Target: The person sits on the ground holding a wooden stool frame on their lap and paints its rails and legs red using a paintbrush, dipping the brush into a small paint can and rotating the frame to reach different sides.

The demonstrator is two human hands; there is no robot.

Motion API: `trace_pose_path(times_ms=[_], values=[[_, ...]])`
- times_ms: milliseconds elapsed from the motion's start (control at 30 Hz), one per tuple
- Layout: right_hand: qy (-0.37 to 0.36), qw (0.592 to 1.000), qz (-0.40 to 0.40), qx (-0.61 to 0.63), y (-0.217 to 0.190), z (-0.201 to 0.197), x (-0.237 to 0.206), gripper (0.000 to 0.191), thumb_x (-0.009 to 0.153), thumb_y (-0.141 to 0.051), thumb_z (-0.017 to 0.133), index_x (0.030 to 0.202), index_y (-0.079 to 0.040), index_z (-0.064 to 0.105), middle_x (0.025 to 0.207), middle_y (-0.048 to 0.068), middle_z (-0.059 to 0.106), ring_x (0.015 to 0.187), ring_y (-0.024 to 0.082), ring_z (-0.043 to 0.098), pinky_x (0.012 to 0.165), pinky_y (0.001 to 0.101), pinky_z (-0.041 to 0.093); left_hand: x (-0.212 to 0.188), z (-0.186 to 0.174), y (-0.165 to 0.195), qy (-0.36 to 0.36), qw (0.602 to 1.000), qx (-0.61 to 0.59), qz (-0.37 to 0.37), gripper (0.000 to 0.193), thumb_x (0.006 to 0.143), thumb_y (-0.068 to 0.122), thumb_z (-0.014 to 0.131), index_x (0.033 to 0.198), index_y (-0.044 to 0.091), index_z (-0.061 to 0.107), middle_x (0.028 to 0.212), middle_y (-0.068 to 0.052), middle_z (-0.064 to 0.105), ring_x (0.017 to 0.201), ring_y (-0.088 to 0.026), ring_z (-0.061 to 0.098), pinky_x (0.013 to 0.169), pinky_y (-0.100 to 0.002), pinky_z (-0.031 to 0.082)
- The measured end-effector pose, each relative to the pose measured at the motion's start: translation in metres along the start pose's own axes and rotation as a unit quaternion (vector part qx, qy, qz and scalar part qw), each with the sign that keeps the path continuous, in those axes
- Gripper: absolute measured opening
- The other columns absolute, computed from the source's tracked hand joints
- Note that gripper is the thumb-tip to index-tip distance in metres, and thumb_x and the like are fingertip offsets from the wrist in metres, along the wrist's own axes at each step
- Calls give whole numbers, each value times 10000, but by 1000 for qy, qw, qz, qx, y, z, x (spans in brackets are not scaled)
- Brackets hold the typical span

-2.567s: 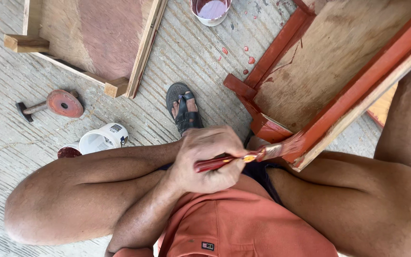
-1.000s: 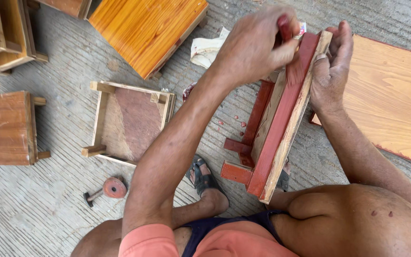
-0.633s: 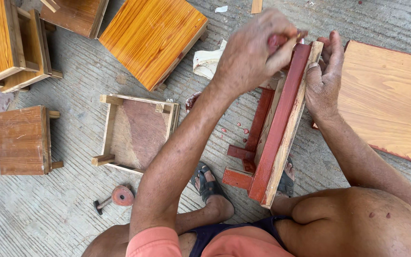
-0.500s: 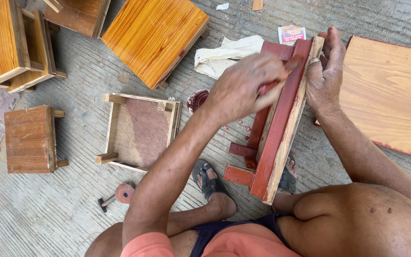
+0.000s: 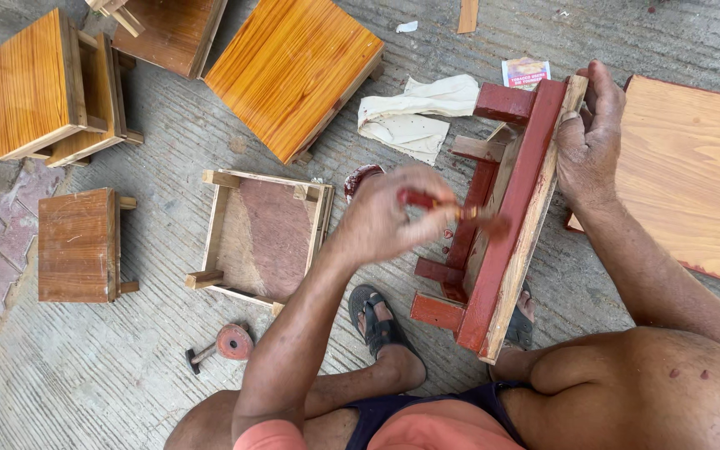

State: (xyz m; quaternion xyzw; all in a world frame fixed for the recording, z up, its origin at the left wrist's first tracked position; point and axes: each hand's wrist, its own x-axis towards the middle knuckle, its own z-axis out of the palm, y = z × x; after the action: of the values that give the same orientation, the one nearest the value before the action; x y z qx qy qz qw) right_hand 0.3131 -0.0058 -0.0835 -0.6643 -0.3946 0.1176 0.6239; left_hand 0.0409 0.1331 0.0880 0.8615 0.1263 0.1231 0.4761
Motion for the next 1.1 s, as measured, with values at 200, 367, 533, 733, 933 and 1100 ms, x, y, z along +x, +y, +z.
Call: trace_pose_path(times_ms=[200,367,533,733,933,1100], values=[[8,1000,2,8,-1,2,0,594,1079,60,399,1656,-33,295,1610,137,331,1597,305,376,1386,441,334,66,6,-31,235,971,31,17,136,959,210,735,1019,94,701,985,-53,715,938,-130,738,808,-307,659],[14,1000,8,11,-5,0,-4,624,1044,79,376,1655,-40,326,1609,125,340,1570,280,411,1379,431,353,71,39,-38,230,969,13,85,118,975,179,741,1035,98,679,1045,-76,710,1022,-146,726,893,-349,659],[3,1000,-4,-4,-10,-1,-4,566,1112,64,398,1660,-49,318,1588,130,320,1579,276,400,1386,432,364,48,34,-47,287,936,163,125,174,978,147,761,1091,114,632,1066,-68,712,1048,-165,719,817,-309,661],[-3,1000,1,-14,-10,-7,-4,539,1088,67,382,1612,-44,322,1570,129,325,1583,272,403,1389,426,371,6,53,-65,263,955,47,130,238,917,112,819,1058,130,627,1095,-73,718,1003,-165,744,811,-306,666],[-3,1000,14,15,-4,-20,-8,504,1120,47,387,1615,-36,345,1558,108,351,1514,233,438,1343,380,369,21,87,-74,226,958,53,169,294,864,111,867,1034,142,630,1094,-40,715,978,-169,740,804,-314,647],[4,999,22,-24,-1,-25,-10,513,1107,40,404,1615,-18,369,1543,102,382,1444,209,453,1302,353,368,34,85,-82,222,938,142,225,287,883,110,856,1055,102,627,1101,-72,699,1006,-229,729,846,-349,646]])
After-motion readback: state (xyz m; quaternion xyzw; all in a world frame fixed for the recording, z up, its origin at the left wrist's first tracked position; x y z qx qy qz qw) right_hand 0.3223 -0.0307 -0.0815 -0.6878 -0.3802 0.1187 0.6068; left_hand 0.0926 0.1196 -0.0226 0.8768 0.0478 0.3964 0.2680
